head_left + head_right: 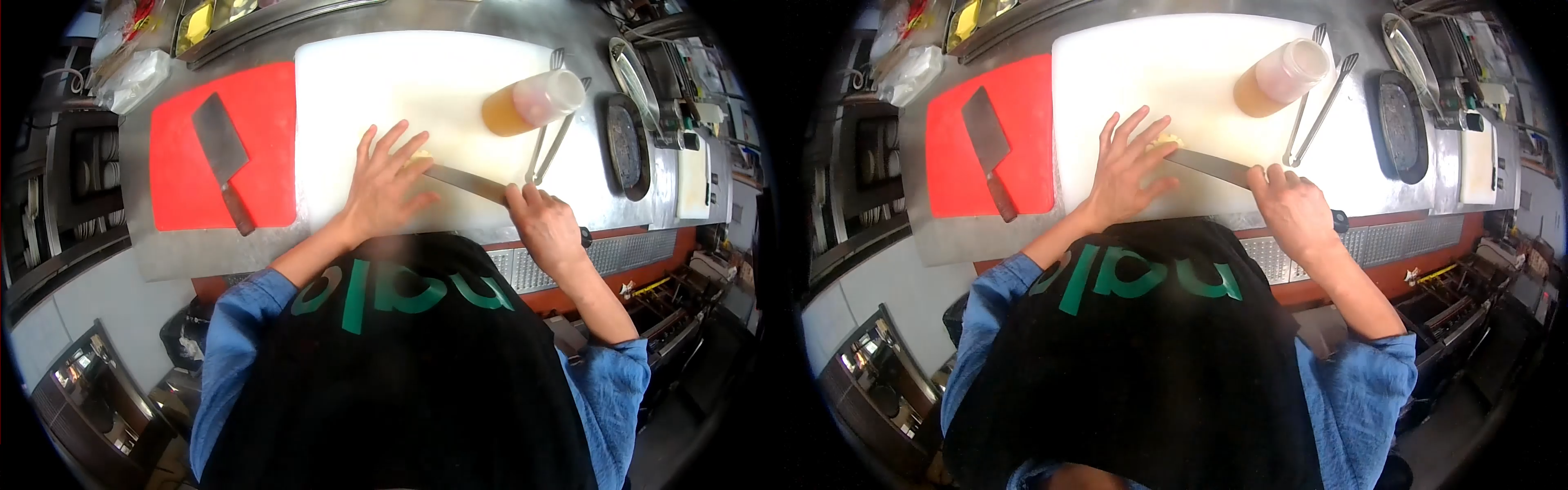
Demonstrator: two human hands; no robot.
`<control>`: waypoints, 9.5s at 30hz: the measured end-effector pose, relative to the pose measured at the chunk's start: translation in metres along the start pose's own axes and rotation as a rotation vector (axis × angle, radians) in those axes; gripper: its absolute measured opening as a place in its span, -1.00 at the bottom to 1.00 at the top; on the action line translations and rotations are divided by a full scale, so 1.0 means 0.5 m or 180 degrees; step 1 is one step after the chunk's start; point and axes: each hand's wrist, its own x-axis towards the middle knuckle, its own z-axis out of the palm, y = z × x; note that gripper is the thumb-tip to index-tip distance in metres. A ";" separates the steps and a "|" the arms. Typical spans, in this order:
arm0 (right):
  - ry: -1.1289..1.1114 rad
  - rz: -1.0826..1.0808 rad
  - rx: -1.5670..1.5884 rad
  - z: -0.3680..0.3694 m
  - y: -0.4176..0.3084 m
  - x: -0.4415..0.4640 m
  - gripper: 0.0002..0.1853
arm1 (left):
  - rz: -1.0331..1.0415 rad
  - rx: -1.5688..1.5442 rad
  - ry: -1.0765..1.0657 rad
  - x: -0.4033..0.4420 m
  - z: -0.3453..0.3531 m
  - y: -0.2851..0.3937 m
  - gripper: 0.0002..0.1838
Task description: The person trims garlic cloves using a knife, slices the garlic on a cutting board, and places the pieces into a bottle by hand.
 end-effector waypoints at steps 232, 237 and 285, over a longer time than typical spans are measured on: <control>0.0862 0.2513 0.4301 0.080 -0.176 -0.072 -0.80 | -0.1827 -0.1905 -0.0106 0.219 0.006 0.037 -0.82; 0.1410 0.2594 0.3749 -0.049 -0.139 -0.104 -0.83 | -0.0419 -0.1902 0.0691 0.298 -0.092 0.152 -0.84; 0.0379 0.2978 0.5960 0.197 -0.415 -0.040 -0.75 | -0.1196 -0.0918 -0.0800 -0.059 -0.012 -0.069 -0.44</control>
